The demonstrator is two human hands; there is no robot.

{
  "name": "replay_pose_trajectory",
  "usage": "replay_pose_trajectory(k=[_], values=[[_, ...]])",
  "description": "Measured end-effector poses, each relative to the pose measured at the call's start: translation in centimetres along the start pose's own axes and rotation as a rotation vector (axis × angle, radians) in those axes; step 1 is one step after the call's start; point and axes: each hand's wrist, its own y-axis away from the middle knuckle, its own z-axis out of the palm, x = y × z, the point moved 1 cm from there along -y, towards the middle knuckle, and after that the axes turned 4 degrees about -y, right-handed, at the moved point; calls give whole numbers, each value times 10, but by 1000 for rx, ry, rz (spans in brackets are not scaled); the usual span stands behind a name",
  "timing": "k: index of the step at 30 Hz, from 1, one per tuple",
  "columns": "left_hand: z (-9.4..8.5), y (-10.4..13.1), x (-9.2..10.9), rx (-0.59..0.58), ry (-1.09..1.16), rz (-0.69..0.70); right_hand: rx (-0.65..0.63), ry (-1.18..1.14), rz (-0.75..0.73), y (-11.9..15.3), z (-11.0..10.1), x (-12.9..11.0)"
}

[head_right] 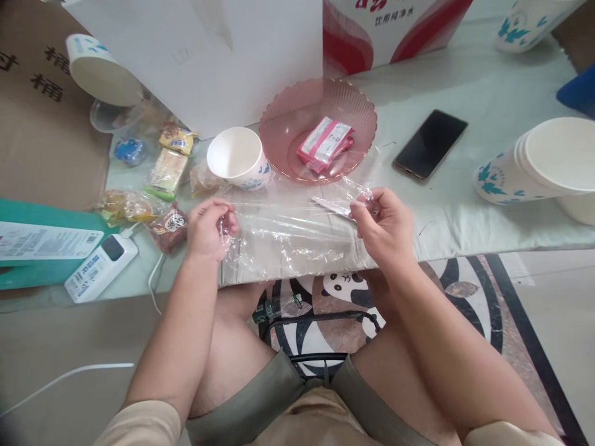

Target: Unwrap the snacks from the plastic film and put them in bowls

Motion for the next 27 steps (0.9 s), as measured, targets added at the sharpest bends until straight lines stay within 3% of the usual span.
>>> replay_pose_trajectory(k=[4, 8, 12, 15, 20, 24, 27], values=[[1, 4, -3, -225, -118, -101, -108, -80, 49, 0, -5, 2], [-5, 1, -4, -220, -108, -90, -268, 101, 143, -2, -8, 4], [-12, -4, -1, -241, -85, -33, -239, 208, 55, -2, -12, 7], [-8, -2, -2, -267, -130, 5, -244, 242, -26, 0, -9, 5], [8, 2, -10, -114, -125, 63, -217, 241, -114, 3, -4, 0], [11, 3, -8, 71, -19, 241, -96, 150, -107, 4, -3, 6], [6, 4, -2, 37, 43, 328, -57, 48, -118, 3, -2, 11]])
